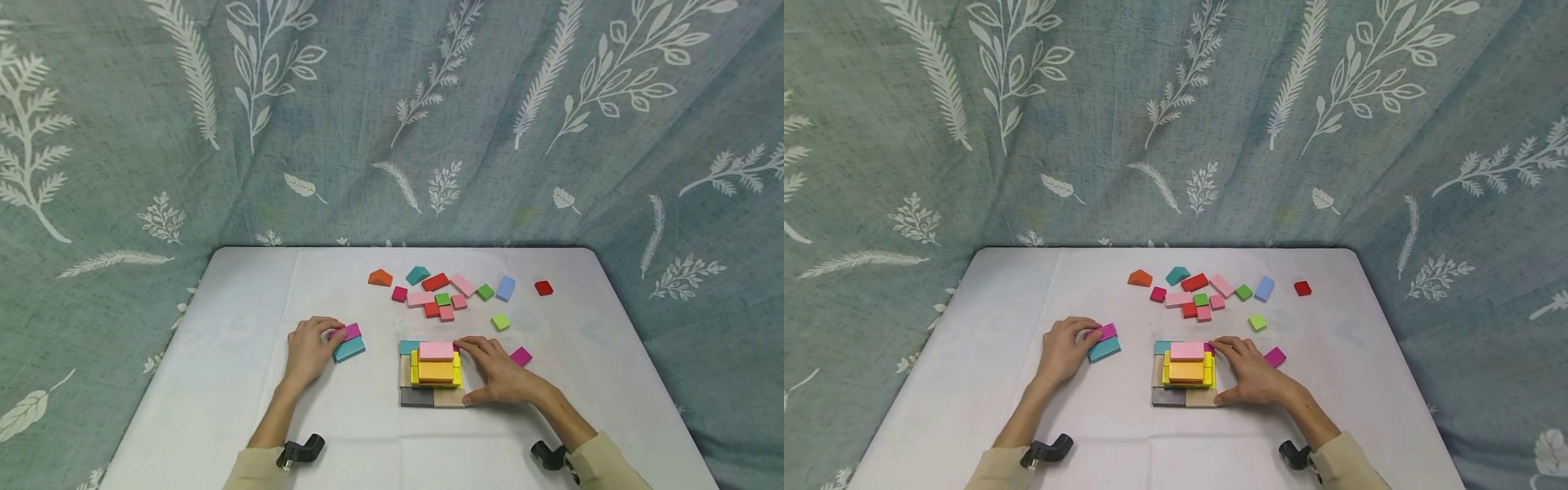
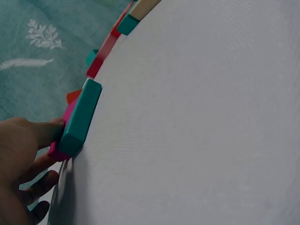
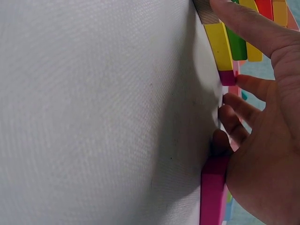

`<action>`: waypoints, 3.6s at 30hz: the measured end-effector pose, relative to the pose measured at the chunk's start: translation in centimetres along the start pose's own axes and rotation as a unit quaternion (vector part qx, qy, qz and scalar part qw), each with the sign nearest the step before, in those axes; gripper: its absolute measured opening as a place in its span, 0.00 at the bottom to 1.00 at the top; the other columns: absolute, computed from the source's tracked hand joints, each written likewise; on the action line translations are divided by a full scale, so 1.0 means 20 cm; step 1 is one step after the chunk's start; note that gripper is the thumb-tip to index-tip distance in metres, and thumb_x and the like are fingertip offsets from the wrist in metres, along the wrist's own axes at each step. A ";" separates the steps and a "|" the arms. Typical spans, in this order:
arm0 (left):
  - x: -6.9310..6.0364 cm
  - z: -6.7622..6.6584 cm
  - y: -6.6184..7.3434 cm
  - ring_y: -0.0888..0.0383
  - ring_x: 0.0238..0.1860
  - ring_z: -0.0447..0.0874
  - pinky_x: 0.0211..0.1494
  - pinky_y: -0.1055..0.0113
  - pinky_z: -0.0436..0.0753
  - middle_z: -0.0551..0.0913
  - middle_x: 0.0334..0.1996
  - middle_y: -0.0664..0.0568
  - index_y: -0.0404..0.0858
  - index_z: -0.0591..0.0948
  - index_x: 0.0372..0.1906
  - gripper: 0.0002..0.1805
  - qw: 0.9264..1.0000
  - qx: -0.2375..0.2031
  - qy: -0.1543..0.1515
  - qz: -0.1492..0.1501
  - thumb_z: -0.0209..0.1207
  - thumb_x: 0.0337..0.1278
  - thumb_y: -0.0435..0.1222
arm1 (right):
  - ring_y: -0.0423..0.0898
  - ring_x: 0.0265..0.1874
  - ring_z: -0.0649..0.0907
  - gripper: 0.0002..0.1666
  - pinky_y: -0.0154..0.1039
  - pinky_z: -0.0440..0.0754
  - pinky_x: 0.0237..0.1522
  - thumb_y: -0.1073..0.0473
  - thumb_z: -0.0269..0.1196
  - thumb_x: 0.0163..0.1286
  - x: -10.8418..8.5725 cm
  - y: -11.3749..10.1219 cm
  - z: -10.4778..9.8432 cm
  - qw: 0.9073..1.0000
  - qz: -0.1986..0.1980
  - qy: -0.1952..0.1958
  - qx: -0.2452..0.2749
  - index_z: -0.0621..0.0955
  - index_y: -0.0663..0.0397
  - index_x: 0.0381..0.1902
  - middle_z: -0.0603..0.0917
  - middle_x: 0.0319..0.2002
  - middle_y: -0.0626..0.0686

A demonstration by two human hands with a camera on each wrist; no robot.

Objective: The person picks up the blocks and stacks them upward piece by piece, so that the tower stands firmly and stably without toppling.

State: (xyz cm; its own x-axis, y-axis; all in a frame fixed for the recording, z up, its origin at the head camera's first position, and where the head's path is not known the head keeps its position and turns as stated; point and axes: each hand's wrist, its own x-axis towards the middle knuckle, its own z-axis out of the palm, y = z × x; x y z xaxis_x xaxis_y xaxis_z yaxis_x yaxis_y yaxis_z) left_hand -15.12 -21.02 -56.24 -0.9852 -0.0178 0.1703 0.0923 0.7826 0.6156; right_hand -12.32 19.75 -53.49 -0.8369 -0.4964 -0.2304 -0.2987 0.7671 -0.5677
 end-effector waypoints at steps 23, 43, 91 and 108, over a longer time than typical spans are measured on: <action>0.00 -0.01 0.24 0.61 0.40 0.82 0.43 0.59 0.78 0.87 0.38 0.61 0.51 0.87 0.43 0.09 0.988 -0.138 -0.002 0.076 0.71 0.57 0.43 | 0.54 0.70 0.62 0.65 0.61 0.72 0.64 0.33 0.80 0.43 0.00 0.01 0.00 1.000 0.005 -0.002 0.004 0.63 0.35 0.77 0.62 0.75 0.47; -0.21 0.13 0.63 0.58 0.32 0.79 0.33 0.71 0.76 0.85 0.32 0.57 0.49 0.86 0.36 0.07 0.937 -0.307 -0.167 0.026 0.71 0.58 0.45 | 0.54 0.70 0.62 0.64 0.61 0.71 0.65 0.33 0.79 0.43 0.00 0.00 0.00 1.000 0.003 -0.003 0.010 0.63 0.34 0.77 0.62 0.74 0.46; -0.19 0.26 0.75 0.59 0.60 0.73 0.62 0.52 0.66 0.82 0.54 0.62 0.53 0.84 0.59 0.23 0.978 -0.134 -0.102 0.120 0.66 0.61 0.53 | 0.53 0.70 0.63 0.64 0.61 0.70 0.65 0.31 0.78 0.45 -0.01 0.02 -0.01 1.000 -0.023 0.003 0.003 0.63 0.36 0.77 0.62 0.74 0.46; -0.19 0.25 0.74 0.59 0.60 0.73 0.62 0.51 0.67 0.83 0.55 0.61 0.52 0.83 0.61 0.24 0.978 -0.129 -0.108 0.122 0.65 0.62 0.53 | 0.55 0.70 0.63 0.64 0.64 0.71 0.64 0.33 0.79 0.43 0.00 0.01 0.01 1.000 -0.001 0.000 0.015 0.63 0.34 0.77 0.62 0.74 0.46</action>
State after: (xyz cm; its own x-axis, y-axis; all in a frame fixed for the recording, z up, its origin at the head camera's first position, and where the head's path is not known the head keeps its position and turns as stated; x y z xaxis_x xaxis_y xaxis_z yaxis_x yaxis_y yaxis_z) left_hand -10.77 -6.23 -51.59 -0.9343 0.3030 0.1876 0.3344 0.5636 0.7553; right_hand -12.30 19.96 -53.74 -0.8359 -0.4985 -0.2298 -0.2866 0.7534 -0.5918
